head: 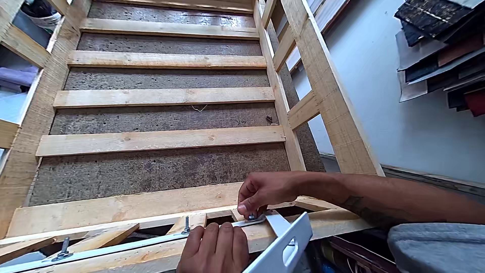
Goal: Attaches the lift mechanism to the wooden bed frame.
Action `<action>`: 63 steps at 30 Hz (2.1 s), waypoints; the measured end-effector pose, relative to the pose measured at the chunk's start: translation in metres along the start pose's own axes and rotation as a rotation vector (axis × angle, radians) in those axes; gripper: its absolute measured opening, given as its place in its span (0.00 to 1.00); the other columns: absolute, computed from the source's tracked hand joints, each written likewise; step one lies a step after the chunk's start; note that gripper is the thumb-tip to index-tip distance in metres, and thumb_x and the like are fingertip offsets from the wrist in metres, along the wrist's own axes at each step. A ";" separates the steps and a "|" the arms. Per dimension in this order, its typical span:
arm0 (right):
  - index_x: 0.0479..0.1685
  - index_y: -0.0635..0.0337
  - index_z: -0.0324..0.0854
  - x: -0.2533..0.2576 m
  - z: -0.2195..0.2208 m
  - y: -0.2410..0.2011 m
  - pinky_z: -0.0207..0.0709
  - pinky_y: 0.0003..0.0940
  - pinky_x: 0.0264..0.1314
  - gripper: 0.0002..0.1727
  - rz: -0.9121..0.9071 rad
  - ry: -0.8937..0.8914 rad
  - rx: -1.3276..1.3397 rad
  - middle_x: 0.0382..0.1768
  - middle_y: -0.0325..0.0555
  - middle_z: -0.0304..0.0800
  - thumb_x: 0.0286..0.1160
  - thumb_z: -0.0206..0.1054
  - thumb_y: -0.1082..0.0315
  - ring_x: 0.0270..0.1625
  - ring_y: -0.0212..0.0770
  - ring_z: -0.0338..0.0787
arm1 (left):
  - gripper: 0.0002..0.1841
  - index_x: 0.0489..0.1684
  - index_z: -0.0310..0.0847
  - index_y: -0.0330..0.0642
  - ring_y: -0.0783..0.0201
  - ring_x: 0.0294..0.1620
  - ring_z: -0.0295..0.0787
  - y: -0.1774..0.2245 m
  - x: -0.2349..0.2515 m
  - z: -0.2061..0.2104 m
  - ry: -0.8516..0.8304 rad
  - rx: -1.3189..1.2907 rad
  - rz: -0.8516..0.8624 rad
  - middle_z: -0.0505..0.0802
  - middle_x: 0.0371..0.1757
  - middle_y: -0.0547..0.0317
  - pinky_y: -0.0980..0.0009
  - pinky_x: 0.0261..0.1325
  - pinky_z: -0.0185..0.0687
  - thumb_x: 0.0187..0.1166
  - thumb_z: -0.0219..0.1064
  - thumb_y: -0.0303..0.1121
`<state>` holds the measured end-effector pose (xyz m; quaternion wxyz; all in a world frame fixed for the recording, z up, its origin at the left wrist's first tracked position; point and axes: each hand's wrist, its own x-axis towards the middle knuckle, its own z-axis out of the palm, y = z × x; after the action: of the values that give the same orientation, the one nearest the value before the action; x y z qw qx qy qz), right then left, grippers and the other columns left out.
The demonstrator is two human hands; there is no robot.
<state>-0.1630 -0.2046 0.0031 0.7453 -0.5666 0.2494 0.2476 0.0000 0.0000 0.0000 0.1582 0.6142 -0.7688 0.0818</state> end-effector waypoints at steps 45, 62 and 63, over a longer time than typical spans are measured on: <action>0.43 0.59 0.87 -0.001 0.003 -0.002 0.87 0.32 0.47 0.17 0.026 0.023 0.088 0.39 0.37 0.94 0.90 0.56 0.59 0.41 0.30 0.92 | 0.22 0.34 0.85 0.53 0.59 0.26 0.80 0.010 -0.009 0.023 0.149 0.099 -0.136 0.88 0.27 0.61 0.60 0.36 0.69 0.73 0.64 0.62; 0.39 0.64 0.87 0.019 -0.013 -0.018 0.82 0.31 0.33 0.05 0.025 -0.227 -0.234 0.27 0.39 0.88 0.73 0.71 0.70 0.27 0.30 0.85 | 0.20 0.31 0.93 0.52 0.54 0.30 0.90 0.014 0.003 0.000 0.000 0.018 -0.194 0.95 0.33 0.57 0.57 0.35 0.79 0.74 0.65 0.57; 0.40 0.66 0.87 0.021 -0.014 -0.022 0.83 0.33 0.34 0.05 0.041 -0.248 -0.262 0.28 0.41 0.89 0.74 0.70 0.72 0.27 0.31 0.86 | 0.20 0.34 0.95 0.49 0.52 0.34 0.93 0.014 0.002 -0.003 -0.075 -0.061 -0.217 0.97 0.36 0.55 0.55 0.39 0.83 0.74 0.67 0.56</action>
<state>-0.1342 -0.2211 0.0020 0.6851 -0.6187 0.1329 0.3610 -0.0139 0.0023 0.0043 0.1557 0.6915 -0.7052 0.0178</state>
